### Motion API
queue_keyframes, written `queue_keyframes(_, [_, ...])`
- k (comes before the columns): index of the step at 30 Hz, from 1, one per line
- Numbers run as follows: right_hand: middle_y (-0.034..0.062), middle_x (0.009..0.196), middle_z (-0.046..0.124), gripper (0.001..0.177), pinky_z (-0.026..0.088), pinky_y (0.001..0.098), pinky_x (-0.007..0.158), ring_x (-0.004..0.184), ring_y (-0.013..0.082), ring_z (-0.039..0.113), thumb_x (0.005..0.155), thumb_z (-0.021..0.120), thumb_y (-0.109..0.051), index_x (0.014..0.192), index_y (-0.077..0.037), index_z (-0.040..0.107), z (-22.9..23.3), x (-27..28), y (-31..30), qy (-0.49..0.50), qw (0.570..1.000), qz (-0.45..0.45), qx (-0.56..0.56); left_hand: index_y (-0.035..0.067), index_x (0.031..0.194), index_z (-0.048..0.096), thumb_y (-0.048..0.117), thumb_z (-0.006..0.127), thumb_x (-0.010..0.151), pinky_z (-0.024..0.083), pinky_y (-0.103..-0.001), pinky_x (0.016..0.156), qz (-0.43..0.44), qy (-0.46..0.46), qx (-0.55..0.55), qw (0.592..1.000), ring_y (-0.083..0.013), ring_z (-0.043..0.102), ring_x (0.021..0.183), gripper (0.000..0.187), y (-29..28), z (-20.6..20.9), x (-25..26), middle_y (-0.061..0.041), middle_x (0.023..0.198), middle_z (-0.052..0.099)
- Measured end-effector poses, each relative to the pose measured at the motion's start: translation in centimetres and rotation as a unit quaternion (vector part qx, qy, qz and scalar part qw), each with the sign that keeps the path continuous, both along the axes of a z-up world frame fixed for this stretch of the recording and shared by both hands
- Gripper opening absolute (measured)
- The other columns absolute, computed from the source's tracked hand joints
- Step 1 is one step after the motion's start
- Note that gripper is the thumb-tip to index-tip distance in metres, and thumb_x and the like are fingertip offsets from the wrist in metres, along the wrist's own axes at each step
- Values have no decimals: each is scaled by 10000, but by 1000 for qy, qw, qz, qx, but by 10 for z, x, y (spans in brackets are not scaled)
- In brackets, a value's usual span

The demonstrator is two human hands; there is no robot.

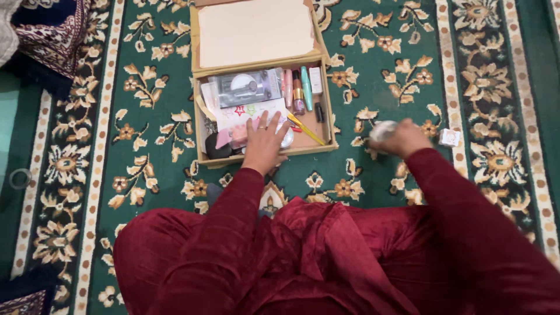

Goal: The person sits on a patterned green carpet and removes jewelry from a small round container, placing items on the carpet. They then pick up individual pieces and place them back into the container.

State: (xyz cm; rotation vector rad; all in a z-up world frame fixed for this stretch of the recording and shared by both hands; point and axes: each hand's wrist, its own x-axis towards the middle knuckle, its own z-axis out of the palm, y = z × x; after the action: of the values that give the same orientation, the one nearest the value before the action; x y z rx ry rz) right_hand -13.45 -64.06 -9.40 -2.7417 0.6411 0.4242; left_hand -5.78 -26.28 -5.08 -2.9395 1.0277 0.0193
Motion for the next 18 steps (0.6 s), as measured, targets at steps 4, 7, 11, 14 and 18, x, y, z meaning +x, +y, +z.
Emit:
queue_keyframes(4, [323,1286,610,1183,527,432,971,1166,413,639,602,888,-695,1311,157,475,-5,25,57,-34,997,-57,41,249,1496,451,469,940,597,237,-695,1138,-10,5,12,1000,-335,301,1492,1047,16,-4,17,-75,1595,361])
queue_keyframes(7, [318,1252,648,1103,544,451,956,1129,430,671,643,849,-687,1321,112,503,-11,21,70,-70,992,-91,45,248,1503,455,440,951,579,243,-687,1137,-9,-19,17,1000,-323,315,1488,1066,34,-6,34,-57,1593,370])
queue_keyframes(11, [322,1132,703,1015,565,441,901,1022,412,709,709,828,-700,1225,138,578,-27,23,61,-68,992,-80,71,245,1503,455,417,961,575,249,-692,1131,-9,-38,12,999,-337,310,1494,1071,47,-2,50,-59,1602,367])
queue_keyframes(14, [284,1026,754,788,587,426,797,871,354,744,820,770,-574,1168,127,681,-47,33,41,25,964,-113,238,252,1539,409,406,971,563,258,-692,1135,10,-48,25,998,-338,311,1501,1136,42,4,45,-72,1626,356])
queue_keyframes(18, [209,953,778,566,635,387,652,734,268,775,823,726,-301,1221,88,622,-45,27,8,50,875,-169,452,222,1580,275,459,1001,470,236,-710,1114,75,15,10,997,-367,260,1493,1347,28,31,31,-138,1618,287])
